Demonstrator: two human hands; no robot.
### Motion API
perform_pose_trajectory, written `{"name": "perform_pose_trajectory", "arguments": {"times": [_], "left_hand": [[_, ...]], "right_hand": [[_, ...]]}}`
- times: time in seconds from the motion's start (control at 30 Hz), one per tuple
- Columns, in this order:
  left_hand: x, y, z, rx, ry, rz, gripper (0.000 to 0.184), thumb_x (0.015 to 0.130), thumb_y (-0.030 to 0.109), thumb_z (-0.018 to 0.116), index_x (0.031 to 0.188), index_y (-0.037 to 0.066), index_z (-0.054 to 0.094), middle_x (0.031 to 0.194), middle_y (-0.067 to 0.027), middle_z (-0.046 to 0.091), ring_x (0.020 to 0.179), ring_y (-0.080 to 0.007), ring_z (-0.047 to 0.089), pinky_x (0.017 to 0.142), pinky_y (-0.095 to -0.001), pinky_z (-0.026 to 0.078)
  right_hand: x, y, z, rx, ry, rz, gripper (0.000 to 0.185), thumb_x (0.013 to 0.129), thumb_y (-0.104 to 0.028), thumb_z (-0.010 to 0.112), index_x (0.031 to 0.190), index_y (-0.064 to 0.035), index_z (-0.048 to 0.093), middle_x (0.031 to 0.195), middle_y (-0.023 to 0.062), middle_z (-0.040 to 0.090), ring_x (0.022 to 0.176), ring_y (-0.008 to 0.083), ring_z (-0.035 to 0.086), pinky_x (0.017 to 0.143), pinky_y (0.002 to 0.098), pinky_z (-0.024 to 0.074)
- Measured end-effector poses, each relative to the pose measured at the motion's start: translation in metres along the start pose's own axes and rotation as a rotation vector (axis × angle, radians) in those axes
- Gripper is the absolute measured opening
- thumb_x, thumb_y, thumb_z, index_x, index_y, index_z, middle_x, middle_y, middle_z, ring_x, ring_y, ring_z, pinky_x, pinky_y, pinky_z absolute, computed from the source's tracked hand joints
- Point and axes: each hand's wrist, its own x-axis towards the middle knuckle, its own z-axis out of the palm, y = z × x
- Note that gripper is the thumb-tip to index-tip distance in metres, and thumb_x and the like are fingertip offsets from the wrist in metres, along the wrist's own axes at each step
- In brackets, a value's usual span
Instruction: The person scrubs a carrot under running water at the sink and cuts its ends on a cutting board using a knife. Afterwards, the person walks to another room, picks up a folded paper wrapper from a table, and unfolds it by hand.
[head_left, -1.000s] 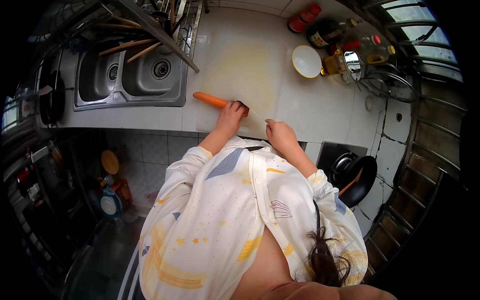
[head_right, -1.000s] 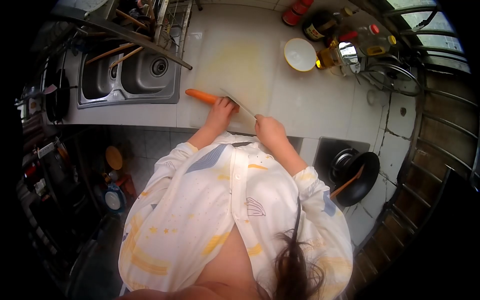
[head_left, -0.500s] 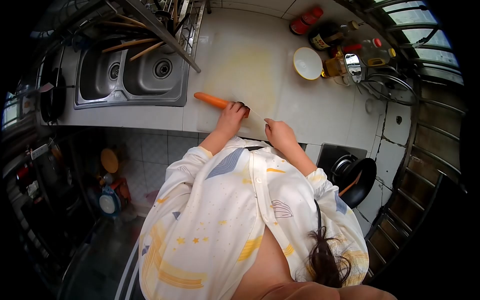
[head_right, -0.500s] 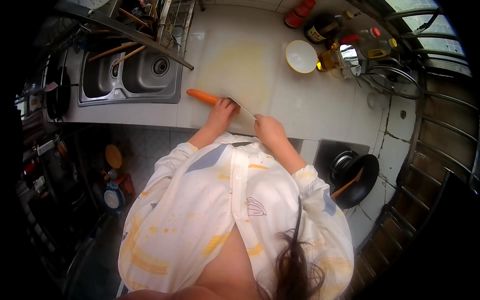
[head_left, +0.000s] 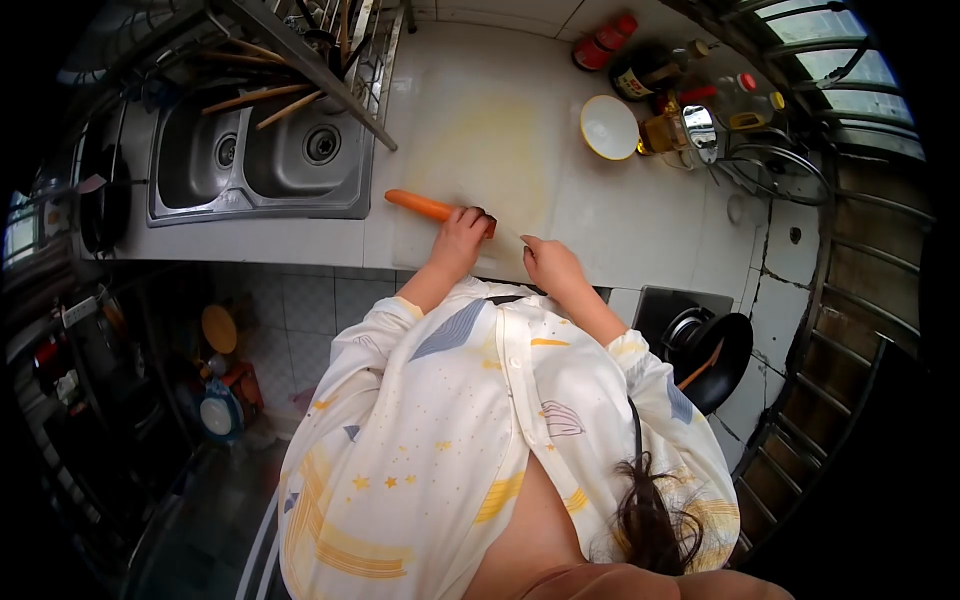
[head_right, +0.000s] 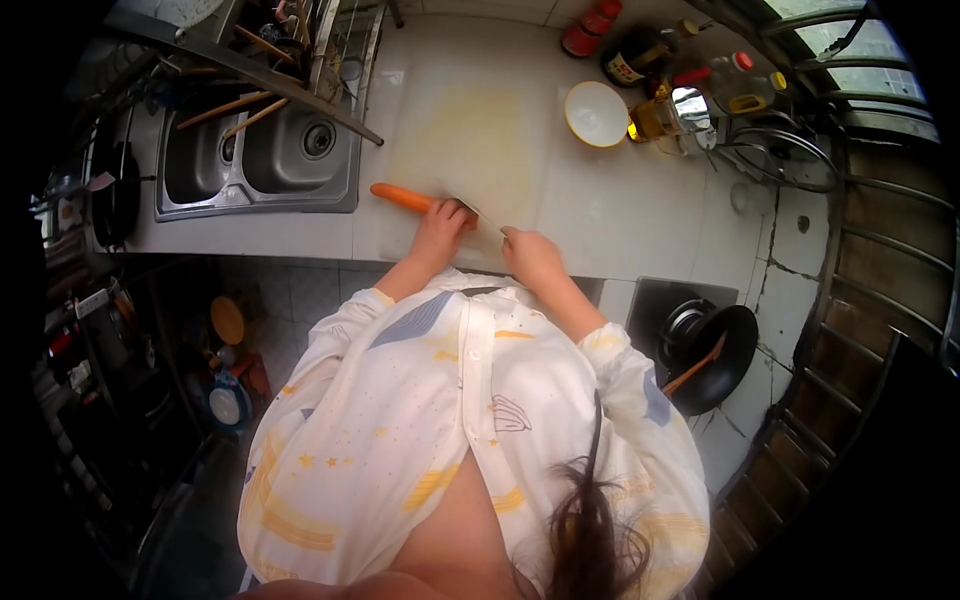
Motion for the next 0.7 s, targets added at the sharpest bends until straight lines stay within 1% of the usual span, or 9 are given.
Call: {"name": "perform_pose_trajectory", "arguments": {"times": [0.1,0.3,0.37,0.4,0.43,0.53,0.6,0.67,0.7], "left_hand": [[0.0,0.002,-0.001,0.016,0.018,-0.003,0.026,0.073,0.004,0.059,0.098,0.009,0.059,0.099,-0.009,0.052,0.096,-0.0313,0.046,0.083,-0.0396,0.043],[-0.002,0.004,-0.002,0.018,0.018,-0.005,0.03,0.073,0.005,0.061,0.102,0.008,0.057,0.103,-0.009,0.052,0.097,-0.0313,0.048,0.083,-0.039,0.043],[-0.003,0.005,-0.004,0.028,0.053,-0.004,0.03,0.073,0.005,0.061,0.102,0.007,0.056,0.104,-0.0094,0.052,0.097,-0.0313,0.048,0.083,-0.0393,0.043],[-0.003,0.008,-0.007,0.038,0.084,0.002,0.03,0.073,0.006,0.062,0.102,0.007,0.056,0.105,-0.0099,0.052,0.097,-0.0313,0.048,0.084,-0.0395,0.043],[-0.006,0.011,-0.011,0.041,0.098,-0.011,0.03,0.073,0.006,0.062,0.102,0.007,0.056,0.105,-0.0099,0.052,0.097,-0.0313,0.048,0.084,-0.0395,0.043],[-0.026,0.02,-0.026,0.1,0.217,-0.124,0.028,0.074,0.01,0.063,0.101,0.008,0.055,0.1,-0.0082,0.052,0.094,-0.0292,0.051,0.079,-0.0393,0.044],[-0.054,0.021,-0.04,0.097,0.211,-0.317,0.025,0.076,0.012,0.063,0.1,0.008,0.055,0.099,-0.0083,0.051,0.094,-0.0294,0.05,0.079,-0.0403,0.044],[-0.1,0.016,-0.041,0.116,0.29,-0.462,0.025,0.076,0.011,0.063,0.099,0.009,0.055,0.098,-0.0083,0.051,0.094,-0.0295,0.05,0.079,-0.0405,0.044],[-0.129,0.016,-0.04,0.11,0.313,-0.564,0.024,0.075,0.011,0.063,0.097,0.009,0.055,0.098,-0.0083,0.051,0.094,-0.0295,0.05,0.079,-0.0406,0.044]], "right_hand": [[0.012,0.01,0.018,-0.037,0.038,-0.04,0.03,0.085,-0.018,0.047,0.11,-0.0094,0.06,0.086,0.0184,0.064,0.079,0.0356,0.06,0.07,0.0436,0.0482],[0.004,0.017,0.007,0.016,0.062,-0.082,0.031,0.083,-0.019,0.049,0.112,-0.0133,0.059,0.086,0.0168,0.064,0.078,0.0347,0.06,0.066,0.0435,0.0487],[0.006,0.024,0.009,-0.005,0.207,-0.083,0.037,0.083,-0.02,0.051,0.119,-0.0106,0.054,0.091,0.0173,0.063,0.078,0.035,0.06,0.065,0.0434,0.0486],[0.008,0.025,0.008,-0.01,0.202,-0.094,0.037,0.083,-0.02,0.051,0.119,-0.0106,0.054,0.091,0.0173,0.063,0.078,0.035,0.06,0.065,0.0434,0.0486],[0.01,0.025,0.007,-0.099,0.232,-0.088,0.04,0.083,-0.02,0.051,0.121,-0.0083,0.051,0.093,0.0169,0.061,0.079,0.0346,0.06,0.066,0.0431,0.0484],[0.023,0.035,0.013,-0.268,0.271,-0.134,0.046,0.083,-0.019,0.051,0.126,-0.004,0.045,0.094,0.0171,0.058,0.083,0.0345,0.058,0.069,0.043,0.0475],[0.042,0.048,0.029,-0.351,0.283,-0.227,0.048,0.083,-0.017,0.051,0.127,-0.0019,0.043,0.094,0.0177,0.056,0.086,0.0347,0.057,0.072,0.0432,0.0468],[0.052,0.068,0.049,-0.209,0.291,-0.236,0.061,0.073,-0.003,0.054,0.131,0.0006,0.037,0.103,0.0211,0.051,0.096,0.0374,0.051,0.077,0.0414,0.0473],[0.05,0.068,0.049,-0.27,0.302,-0.297,0.061,0.073,-0.001,0.053,0.131,0.0005,0.037,0.106,0.0215,0.05,0.098,0.038,0.049,0.08,0.0411,0.0462]]}}
